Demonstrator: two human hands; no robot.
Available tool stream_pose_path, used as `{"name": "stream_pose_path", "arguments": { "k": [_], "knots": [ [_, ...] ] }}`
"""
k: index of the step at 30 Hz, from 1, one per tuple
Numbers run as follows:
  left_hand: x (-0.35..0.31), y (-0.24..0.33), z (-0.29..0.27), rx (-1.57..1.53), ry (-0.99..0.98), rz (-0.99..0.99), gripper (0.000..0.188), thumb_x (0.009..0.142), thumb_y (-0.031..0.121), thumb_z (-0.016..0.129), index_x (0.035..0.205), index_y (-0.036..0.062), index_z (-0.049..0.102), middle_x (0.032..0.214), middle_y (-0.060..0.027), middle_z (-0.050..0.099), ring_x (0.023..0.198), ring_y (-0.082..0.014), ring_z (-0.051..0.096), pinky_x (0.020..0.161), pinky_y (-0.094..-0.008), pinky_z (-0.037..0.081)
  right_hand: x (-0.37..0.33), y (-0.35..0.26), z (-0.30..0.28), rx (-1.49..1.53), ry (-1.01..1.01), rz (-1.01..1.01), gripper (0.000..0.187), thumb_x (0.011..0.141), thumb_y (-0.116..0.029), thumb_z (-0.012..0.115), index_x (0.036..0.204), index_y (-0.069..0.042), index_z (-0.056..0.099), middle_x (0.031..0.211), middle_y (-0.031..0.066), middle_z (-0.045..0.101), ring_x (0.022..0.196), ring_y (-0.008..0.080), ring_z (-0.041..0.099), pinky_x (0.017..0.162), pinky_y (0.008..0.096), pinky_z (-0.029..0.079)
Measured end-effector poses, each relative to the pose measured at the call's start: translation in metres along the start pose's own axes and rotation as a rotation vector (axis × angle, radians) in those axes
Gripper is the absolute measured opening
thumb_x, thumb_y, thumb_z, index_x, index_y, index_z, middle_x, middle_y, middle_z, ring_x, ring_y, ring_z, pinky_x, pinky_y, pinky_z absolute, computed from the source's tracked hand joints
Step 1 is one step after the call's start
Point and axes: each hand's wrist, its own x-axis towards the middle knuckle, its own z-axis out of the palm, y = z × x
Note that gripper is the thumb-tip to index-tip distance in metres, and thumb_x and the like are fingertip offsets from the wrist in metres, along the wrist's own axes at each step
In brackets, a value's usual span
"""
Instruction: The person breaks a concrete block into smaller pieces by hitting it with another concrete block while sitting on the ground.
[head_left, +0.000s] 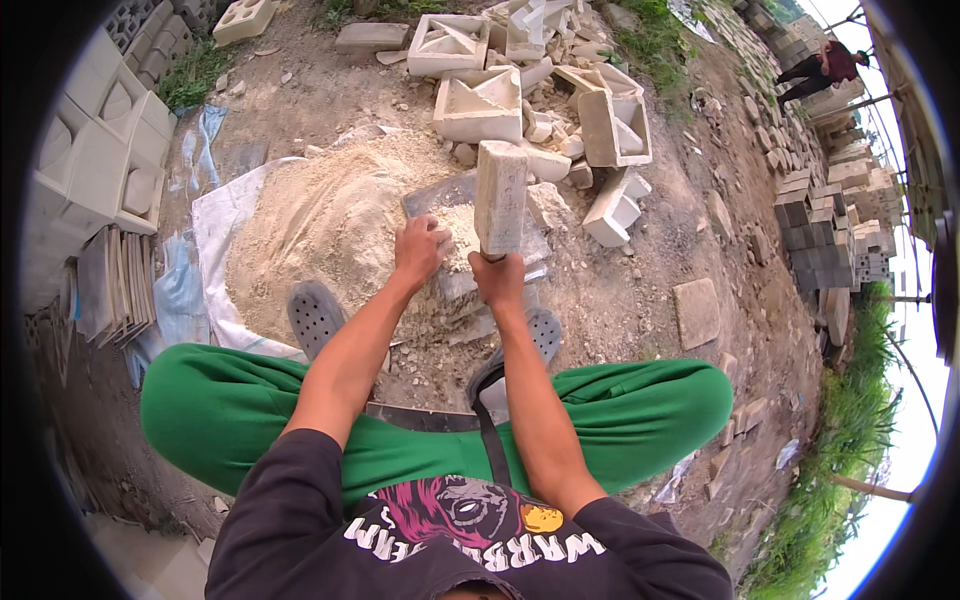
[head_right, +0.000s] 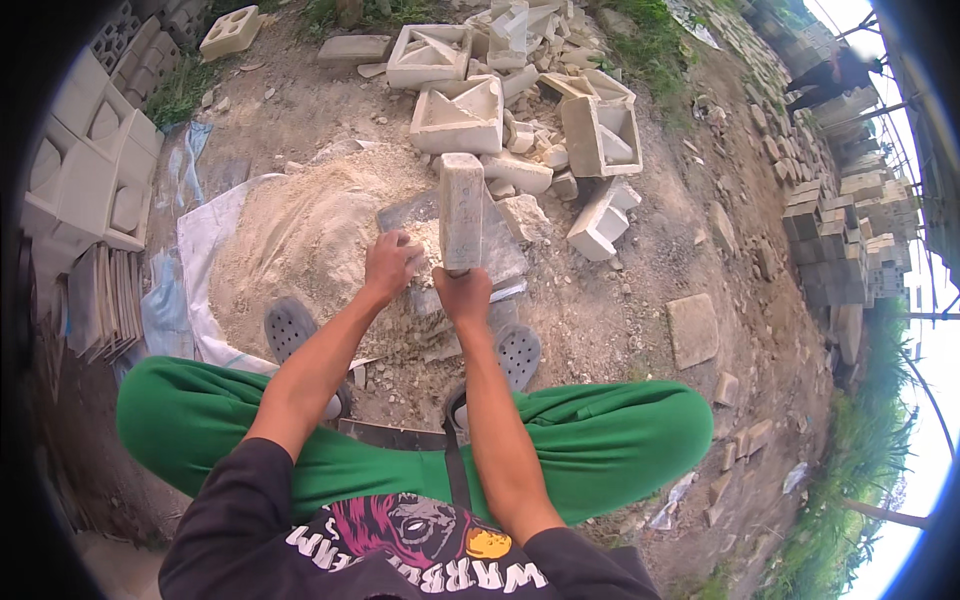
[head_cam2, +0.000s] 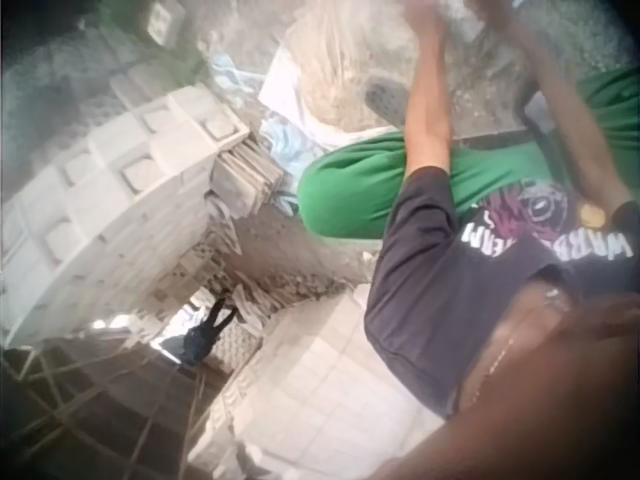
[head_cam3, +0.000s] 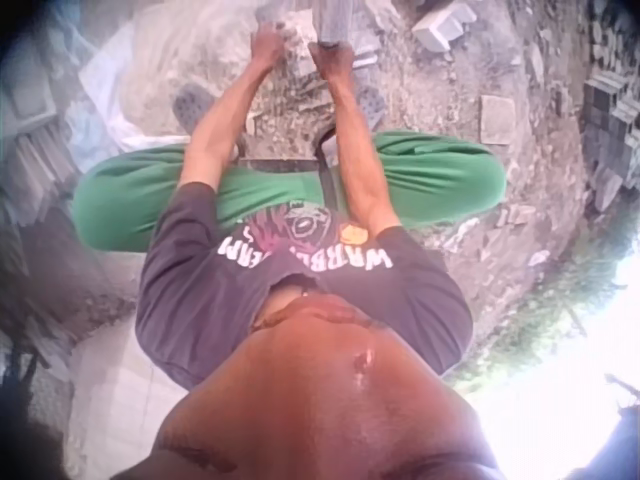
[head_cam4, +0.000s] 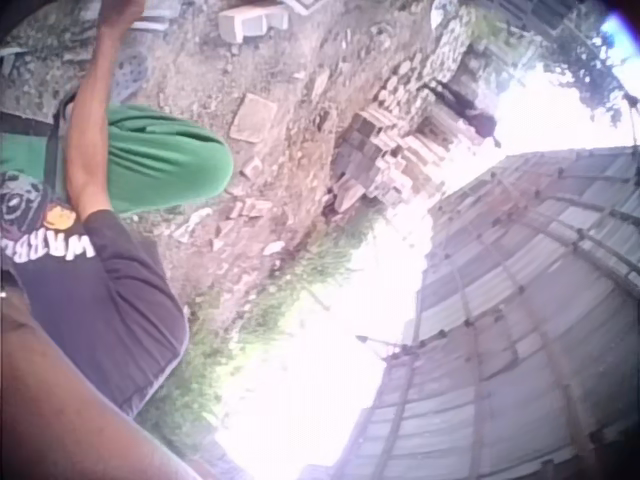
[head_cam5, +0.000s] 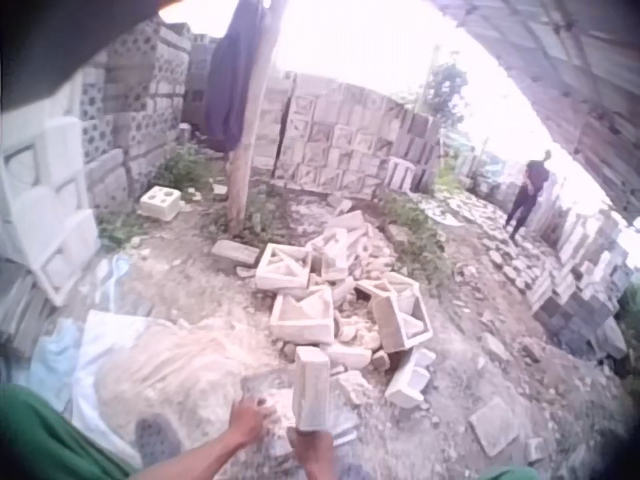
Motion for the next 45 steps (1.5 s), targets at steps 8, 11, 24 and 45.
{"name": "stream_pose_path", "arguments": {
  "k": [8, 11, 24, 45],
  "knots": [
    [0.001, -0.003, 0.004, 0.012, -0.048, -0.059, 0.020, 0.084, 0.024, 0.072, 0.104, 0.0251, 0.077, 0.118, -0.0047, 0.061, 0.115, -0.0248, 0.055, 0.093, -0.0429, 0.043, -0.004, 0.019, 0.000, -0.201, -0.215, 0.285, 0.051, 0.066, -0.034, 0.074, 0.094, 0.008, 0.069, 0.087, 0.0291, 0.070, 0.089, 0.0429, 0.070, 0.080, 0.0457, 0.054],
    [0.002, 0.004, 0.002, -0.008, -0.031, -0.031, 0.020, 0.085, 0.024, 0.072, 0.104, 0.0253, 0.078, 0.118, -0.0047, 0.061, 0.114, -0.0247, 0.055, 0.094, -0.0427, 0.043, -0.007, -0.003, -0.012, 0.049, -0.007, 0.095, 0.045, 0.068, -0.032, 0.075, 0.088, 0.008, 0.070, 0.083, 0.0278, 0.070, 0.085, 0.0405, 0.071, 0.077, 0.0448, 0.055],
    [0.007, 0.023, 0.004, -0.018, -0.065, -0.024, 0.018, 0.089, 0.028, 0.070, 0.104, 0.0232, 0.078, 0.118, -0.0056, 0.061, 0.116, -0.0250, 0.055, 0.096, -0.0427, 0.042, 0.013, 0.074, -0.003, -0.105, -0.059, 0.331, 0.032, 0.069, -0.020, 0.075, 0.082, 0.009, 0.069, 0.072, 0.0161, 0.070, 0.056, 0.0233, 0.069, 0.055, 0.0365, 0.055],
    [-0.035, 0.046, 0.017, 0.267, -0.118, 0.166, 0.028, 0.084, 0.009, 0.056, 0.106, 0.0162, 0.072, 0.102, -0.0073, 0.062, 0.101, -0.0271, 0.060, 0.079, -0.0389, 0.055, -0.003, 0.043, -0.033, 0.263, -0.117, 0.423, 0.034, 0.070, -0.025, 0.073, 0.068, 0.008, 0.069, 0.062, 0.0118, 0.068, 0.051, 0.0193, 0.067, 0.053, 0.0335, 0.054]
  ]
}}
